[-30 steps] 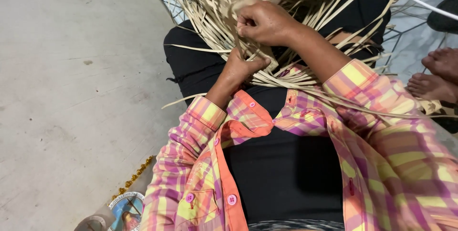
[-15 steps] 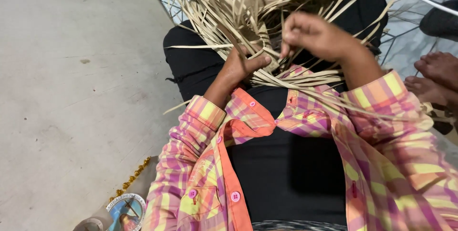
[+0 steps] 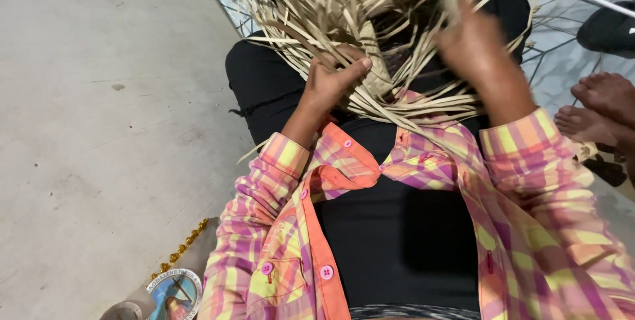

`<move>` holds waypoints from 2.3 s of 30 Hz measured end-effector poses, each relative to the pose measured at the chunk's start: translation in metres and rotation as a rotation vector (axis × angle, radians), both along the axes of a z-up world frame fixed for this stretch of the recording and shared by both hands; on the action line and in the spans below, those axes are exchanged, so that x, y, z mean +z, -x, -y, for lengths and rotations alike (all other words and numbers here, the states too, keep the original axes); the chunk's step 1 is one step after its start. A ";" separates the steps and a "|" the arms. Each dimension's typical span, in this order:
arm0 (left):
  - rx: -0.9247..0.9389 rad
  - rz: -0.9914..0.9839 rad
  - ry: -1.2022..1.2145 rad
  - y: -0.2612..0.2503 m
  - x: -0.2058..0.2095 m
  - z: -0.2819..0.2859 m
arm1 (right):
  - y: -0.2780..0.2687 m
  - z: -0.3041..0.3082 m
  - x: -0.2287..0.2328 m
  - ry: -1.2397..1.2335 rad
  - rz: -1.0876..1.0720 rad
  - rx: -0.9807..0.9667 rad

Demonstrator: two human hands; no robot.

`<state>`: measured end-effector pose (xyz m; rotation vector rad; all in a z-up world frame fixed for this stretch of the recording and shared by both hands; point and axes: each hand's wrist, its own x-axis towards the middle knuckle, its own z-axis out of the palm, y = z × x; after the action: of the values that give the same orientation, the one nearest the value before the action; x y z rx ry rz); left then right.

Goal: The person is weaving dried palm strips together to create a handcrafted item, likely a basket or mat.

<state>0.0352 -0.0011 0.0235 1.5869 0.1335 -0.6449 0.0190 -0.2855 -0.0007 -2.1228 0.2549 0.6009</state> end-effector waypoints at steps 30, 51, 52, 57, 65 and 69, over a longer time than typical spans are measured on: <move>0.129 -0.196 0.139 0.006 -0.030 -0.011 | 0.049 -0.056 0.008 0.038 0.443 0.154; -0.010 0.100 0.004 0.035 -0.045 -0.030 | 0.033 -0.080 0.062 0.115 0.238 0.314; -0.021 0.120 -0.023 0.034 -0.046 -0.029 | 0.034 -0.085 0.062 0.154 0.124 0.382; -0.025 0.186 -0.093 0.037 -0.025 -0.027 | 0.024 -0.079 0.067 0.141 0.179 0.337; -0.154 0.295 -0.088 0.027 0.006 -0.018 | -0.013 -0.075 0.076 -0.159 0.367 0.164; -0.200 0.410 -0.132 0.026 0.013 -0.021 | -0.019 -0.076 0.058 -0.635 0.029 0.122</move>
<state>0.0091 0.0195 0.0366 1.8424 -0.2960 -0.4569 0.0376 -0.2093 0.0569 -1.5363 -0.0802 0.6209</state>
